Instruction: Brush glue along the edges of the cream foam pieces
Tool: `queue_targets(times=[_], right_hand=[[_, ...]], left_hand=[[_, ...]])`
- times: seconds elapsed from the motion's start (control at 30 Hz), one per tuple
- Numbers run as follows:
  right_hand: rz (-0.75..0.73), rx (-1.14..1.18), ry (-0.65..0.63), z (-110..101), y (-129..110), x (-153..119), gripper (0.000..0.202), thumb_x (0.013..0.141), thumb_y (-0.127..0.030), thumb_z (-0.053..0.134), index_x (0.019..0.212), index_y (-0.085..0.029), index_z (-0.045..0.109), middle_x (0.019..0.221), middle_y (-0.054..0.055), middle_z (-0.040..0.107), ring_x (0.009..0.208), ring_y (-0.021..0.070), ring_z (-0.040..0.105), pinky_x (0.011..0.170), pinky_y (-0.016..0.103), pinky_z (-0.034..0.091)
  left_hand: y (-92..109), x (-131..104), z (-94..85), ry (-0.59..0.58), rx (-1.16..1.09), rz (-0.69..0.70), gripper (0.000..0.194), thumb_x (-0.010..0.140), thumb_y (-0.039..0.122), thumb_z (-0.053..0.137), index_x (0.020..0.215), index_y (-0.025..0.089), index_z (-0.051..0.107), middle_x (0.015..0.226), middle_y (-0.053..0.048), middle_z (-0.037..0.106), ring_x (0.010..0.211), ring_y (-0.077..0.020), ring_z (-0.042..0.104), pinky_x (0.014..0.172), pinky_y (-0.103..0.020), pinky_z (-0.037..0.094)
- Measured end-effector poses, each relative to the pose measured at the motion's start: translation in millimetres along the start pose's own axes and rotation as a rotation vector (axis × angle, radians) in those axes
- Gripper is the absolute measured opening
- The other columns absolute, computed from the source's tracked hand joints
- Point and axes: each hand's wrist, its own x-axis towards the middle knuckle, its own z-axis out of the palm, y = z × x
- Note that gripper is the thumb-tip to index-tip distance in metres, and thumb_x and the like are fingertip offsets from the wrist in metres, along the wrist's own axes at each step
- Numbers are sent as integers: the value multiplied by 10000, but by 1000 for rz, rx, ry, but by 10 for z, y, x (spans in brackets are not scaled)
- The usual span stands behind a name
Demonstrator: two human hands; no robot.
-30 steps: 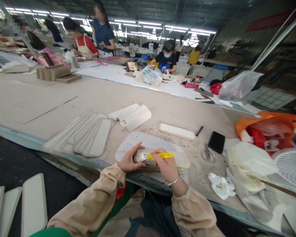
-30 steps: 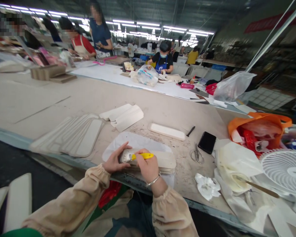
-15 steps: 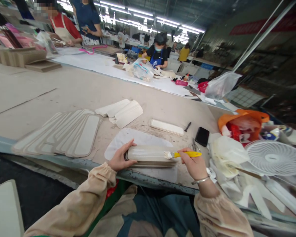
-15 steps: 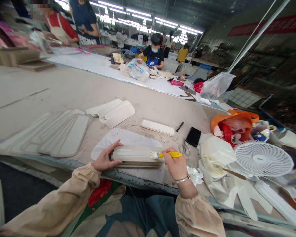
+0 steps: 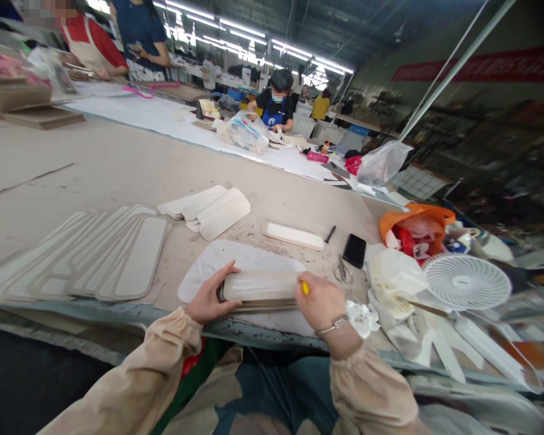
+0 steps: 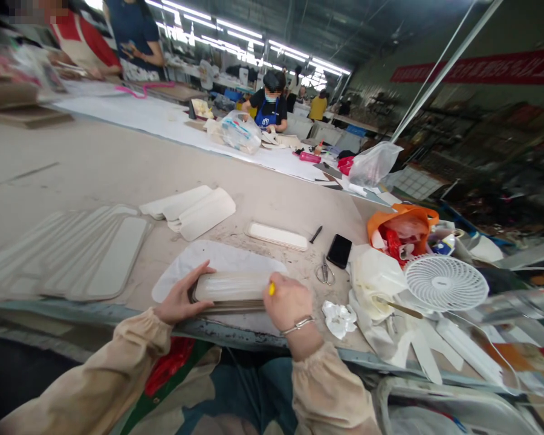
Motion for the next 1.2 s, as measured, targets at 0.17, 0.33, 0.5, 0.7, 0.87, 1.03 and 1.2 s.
queue_targets(times=[0.17,0.33,0.5,0.7,0.87,1.03,1.2], right_hand=[[-248,52,-172,17,-846,-42,146,810,-237,552,914,-171,632,822,114,693,773,256,647,615,310,432],[-287,349,-101,-6,-1218,-15,183,858,-296,488,913,-195,631,818,76,697,761,235,650,646,311,457],[129,976,-96,137,-744,74,202,834,-341,488,756,-235,642,607,-12,623,604,174,588,604,273,436],[519,1036,24,99,368,16,229,702,-423,582,644,-206,628,426,-44,470,464,158,467,529,287,368],[485,584,94,-53,591,-139,263,784,-431,518,762,-226,681,510,-18,574,540,189,561,571,288,378],[91,228,157,17,-196,-283,265,877,-285,439,806,-200,681,638,53,654,607,188,599,588,277,355],[-171,465,46,58,-1016,-260,174,876,-260,476,853,-203,639,723,34,684,697,179,637,643,254,400]], left_hand=[[-34,-6,4,-7,-59,-33,930,752,455,732,1512,185,270,1323,-142,574,1223,-312,555,1086,-492,411],[-59,-5,0,-18,-93,-32,931,749,435,726,1509,147,272,1333,-157,573,1185,-339,575,1078,-484,424],[-35,-16,17,-6,-60,-36,933,742,406,743,1509,182,261,1324,-137,569,1208,-314,560,1087,-508,409],[-3,-7,5,-6,-19,-9,909,744,399,748,1501,196,288,1327,-123,566,1240,-302,538,1114,-483,381],[-4,-3,5,-11,-16,15,903,757,399,731,1506,188,272,1336,-132,552,1250,-302,522,1105,-487,386],[3,-8,6,-15,-15,-8,912,756,402,734,1507,176,269,1329,-142,556,1252,-309,523,1114,-510,368],[-4,-4,5,-2,-44,-31,924,740,427,735,1504,174,282,1319,-135,571,1222,-323,553,1086,-493,411]])
